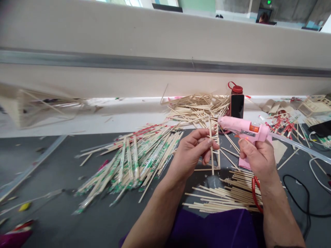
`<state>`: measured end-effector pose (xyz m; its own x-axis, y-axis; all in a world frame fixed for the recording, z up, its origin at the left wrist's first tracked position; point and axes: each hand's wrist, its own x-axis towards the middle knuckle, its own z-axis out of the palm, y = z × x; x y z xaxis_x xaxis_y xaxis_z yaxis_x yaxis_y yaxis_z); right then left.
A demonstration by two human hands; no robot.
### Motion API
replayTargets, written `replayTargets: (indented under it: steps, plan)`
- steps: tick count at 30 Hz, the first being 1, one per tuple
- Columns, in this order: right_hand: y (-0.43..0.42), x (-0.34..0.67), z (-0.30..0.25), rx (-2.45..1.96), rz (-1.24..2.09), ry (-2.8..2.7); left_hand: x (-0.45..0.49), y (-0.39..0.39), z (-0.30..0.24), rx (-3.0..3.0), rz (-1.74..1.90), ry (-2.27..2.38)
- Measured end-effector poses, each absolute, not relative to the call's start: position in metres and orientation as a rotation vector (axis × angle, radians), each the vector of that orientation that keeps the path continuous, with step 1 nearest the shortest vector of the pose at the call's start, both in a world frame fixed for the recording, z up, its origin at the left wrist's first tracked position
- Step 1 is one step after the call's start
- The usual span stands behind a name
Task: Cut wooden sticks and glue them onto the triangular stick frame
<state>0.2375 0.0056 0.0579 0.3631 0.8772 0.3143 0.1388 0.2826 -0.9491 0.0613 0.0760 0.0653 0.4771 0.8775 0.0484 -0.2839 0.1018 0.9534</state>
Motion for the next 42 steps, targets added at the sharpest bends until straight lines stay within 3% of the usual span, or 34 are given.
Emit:
replayTargets:
  steps: [26,42]
  plan:
    - [0.006,0.235,0.061,-1.129,0.746,-1.085,0.051,0.083,0.067,0.919,0.94,0.445]
    - [-0.004,0.237,0.066,-0.952,0.839,-1.234,0.016,0.092,0.088,0.672,1.566,0.409]
